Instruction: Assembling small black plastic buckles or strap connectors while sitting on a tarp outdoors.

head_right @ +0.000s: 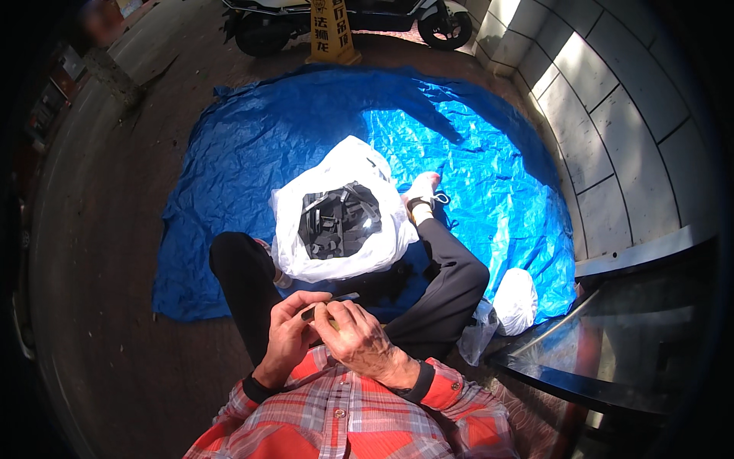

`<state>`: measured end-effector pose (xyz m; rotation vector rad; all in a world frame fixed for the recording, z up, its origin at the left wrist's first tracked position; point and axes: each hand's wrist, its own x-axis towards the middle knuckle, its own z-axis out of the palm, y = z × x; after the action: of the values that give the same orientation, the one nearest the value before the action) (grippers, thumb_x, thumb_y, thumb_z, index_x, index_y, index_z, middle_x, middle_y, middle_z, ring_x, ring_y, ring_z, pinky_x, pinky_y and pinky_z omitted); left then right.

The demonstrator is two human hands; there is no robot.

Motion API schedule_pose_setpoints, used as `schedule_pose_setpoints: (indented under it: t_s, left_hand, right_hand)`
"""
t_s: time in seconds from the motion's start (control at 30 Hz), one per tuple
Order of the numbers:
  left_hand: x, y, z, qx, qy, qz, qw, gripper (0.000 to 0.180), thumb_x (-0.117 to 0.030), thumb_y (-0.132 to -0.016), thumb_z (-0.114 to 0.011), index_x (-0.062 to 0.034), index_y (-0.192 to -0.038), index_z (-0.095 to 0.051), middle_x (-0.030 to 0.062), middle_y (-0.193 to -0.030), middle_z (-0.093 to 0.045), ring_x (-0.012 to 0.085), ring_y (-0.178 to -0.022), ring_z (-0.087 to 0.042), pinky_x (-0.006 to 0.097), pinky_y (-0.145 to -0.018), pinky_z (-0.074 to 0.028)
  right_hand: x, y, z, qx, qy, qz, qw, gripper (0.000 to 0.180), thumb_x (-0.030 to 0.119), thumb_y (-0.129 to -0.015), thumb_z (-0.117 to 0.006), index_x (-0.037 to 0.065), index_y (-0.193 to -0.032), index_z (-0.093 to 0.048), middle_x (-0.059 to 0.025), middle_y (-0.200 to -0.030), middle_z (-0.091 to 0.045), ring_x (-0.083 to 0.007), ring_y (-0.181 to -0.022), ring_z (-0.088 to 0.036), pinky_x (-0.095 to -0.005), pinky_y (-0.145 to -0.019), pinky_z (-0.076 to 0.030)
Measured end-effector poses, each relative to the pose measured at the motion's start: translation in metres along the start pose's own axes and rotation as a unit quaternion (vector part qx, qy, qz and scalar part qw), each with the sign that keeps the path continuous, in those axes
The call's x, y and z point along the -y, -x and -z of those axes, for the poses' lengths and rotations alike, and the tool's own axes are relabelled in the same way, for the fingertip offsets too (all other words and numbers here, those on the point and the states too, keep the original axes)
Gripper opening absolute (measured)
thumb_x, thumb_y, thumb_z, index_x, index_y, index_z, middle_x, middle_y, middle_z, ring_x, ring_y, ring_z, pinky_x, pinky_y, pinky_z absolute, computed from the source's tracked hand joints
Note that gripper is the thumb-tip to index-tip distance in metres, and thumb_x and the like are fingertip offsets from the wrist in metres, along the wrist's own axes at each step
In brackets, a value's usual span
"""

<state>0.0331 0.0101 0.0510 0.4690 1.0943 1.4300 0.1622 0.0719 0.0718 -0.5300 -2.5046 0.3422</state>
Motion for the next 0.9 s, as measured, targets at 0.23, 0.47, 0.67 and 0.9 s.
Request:
schedule_pose_setpoints:
  t_s: [0.23, 0.47, 0.67, 0.9]
  left_hand:
    - [-0.006, -0.001, 0.0, 0.062, 0.087, 0.01, 0.994, 0.022, -0.009, -0.088, -0.048, 0.0017, -0.106, -0.056, -0.0006, -0.065, -0.051, 0.0028, -0.05, -0.038, 0.016, -0.046, -0.029]
    - [-0.013, -0.001, -0.007, 0.039, -0.09, -0.032, 0.995, 0.018, -0.003, -0.084, -0.055, 0.0015, -0.101, -0.058, -0.0026, -0.072, -0.053, 0.0019, -0.059, -0.045, 0.015, -0.052, -0.036]
    - [-0.01, -0.001, -0.008, 0.094, -0.302, -0.181, 0.931, 0.014, -0.006, -0.087, -0.054, 0.0026, -0.097, -0.053, 0.0095, -0.079, -0.061, 0.0132, -0.068, -0.057, 0.026, -0.06, -0.046]
    - [-0.007, -0.004, -0.002, 0.127, -0.335, -0.142, 0.923, 0.011, -0.003, -0.087, -0.051, 0.0016, -0.096, -0.055, 0.0107, -0.077, -0.06, 0.0156, -0.068, -0.059, 0.026, -0.06, -0.046]
  right_hand:
    - [-0.011, 0.005, 0.011, -0.114, -0.132, -0.051, 0.983, 0.027, -0.001, -0.067, -0.066, 0.0, -0.094, -0.06, -0.0098, -0.085, -0.054, -0.0247, -0.076, -0.054, -0.0327, -0.063, -0.047]
    - [-0.024, -0.002, 0.022, 0.1, -0.165, -0.206, 0.959, 0.025, 0.023, -0.079, -0.064, 0.0, -0.084, -0.055, -0.0113, -0.083, -0.056, -0.0263, -0.079, -0.053, -0.0339, -0.068, -0.042]
    - [-0.034, -0.003, 0.026, 0.213, -0.396, -0.319, 0.834, 0.035, 0.029, -0.082, -0.06, -0.004, -0.076, -0.051, -0.0145, -0.065, -0.055, -0.0208, -0.061, -0.054, -0.0322, -0.057, -0.042]
    - [-0.042, 0.012, 0.018, 0.248, -0.554, -0.353, 0.712, 0.023, 0.022, -0.085, -0.056, 0.001, -0.076, -0.054, 0.0012, -0.066, -0.05, -0.0061, -0.059, -0.043, -0.0227, -0.053, -0.035]
